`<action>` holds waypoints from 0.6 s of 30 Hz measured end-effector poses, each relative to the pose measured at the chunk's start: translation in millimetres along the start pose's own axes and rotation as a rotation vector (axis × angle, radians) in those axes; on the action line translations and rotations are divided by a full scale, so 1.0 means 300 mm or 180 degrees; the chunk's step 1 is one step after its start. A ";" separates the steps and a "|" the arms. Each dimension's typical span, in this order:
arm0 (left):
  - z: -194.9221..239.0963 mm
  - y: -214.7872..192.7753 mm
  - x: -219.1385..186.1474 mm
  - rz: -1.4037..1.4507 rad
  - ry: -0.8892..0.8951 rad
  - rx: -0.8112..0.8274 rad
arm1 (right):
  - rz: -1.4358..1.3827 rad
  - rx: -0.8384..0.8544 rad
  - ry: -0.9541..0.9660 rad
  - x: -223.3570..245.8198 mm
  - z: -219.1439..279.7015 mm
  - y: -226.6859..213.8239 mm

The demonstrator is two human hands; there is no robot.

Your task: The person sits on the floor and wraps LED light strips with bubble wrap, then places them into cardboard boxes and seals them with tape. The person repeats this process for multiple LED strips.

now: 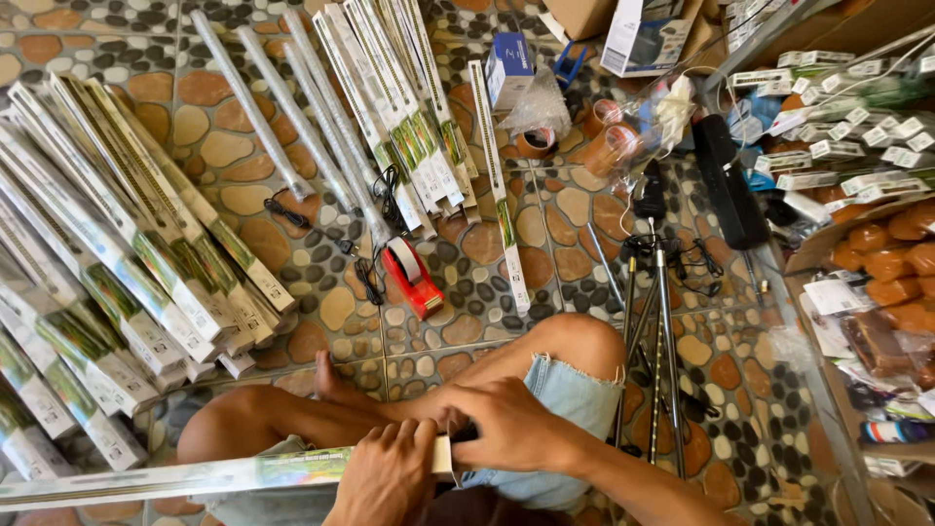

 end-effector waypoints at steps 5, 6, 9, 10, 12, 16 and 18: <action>-0.062 -0.032 0.043 0.0081 -0.0132 0.0098 | -0.0795 0.0095 0.0092 -0.041 0.088 -0.072; -0.074 -0.055 0.051 0.0180 -0.0162 -0.0016 | -0.0949 0.0184 0.0097 -0.020 0.100 -0.084; -0.059 -0.073 0.055 0.0281 -0.0202 0.0006 | -0.0706 -0.0064 -0.0195 -0.012 0.126 -0.057; -0.055 -0.066 0.053 0.0297 -0.0172 0.0130 | -0.0290 -0.0434 -0.0476 -0.013 0.136 -0.053; -0.086 -0.111 0.062 0.0499 -0.0170 0.0036 | -0.0349 -0.0390 -0.0760 0.021 0.085 -0.059; -0.092 -0.247 0.069 0.0728 -0.0228 -0.0149 | -0.0449 -0.0145 -0.1303 0.102 0.011 -0.081; -0.095 -0.271 0.057 0.0791 -0.0260 -0.0106 | -0.0147 -0.0359 -0.1438 0.148 0.003 -0.080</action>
Point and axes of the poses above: each hand's wrist, its own z-axis away from the middle knuckle, its own y-axis out of the palm, x = y × z, the point moved 6 cm from there along -z, towards the middle knuckle, and after that the axes turned 1 degree about -z, right-handed, at the moved point
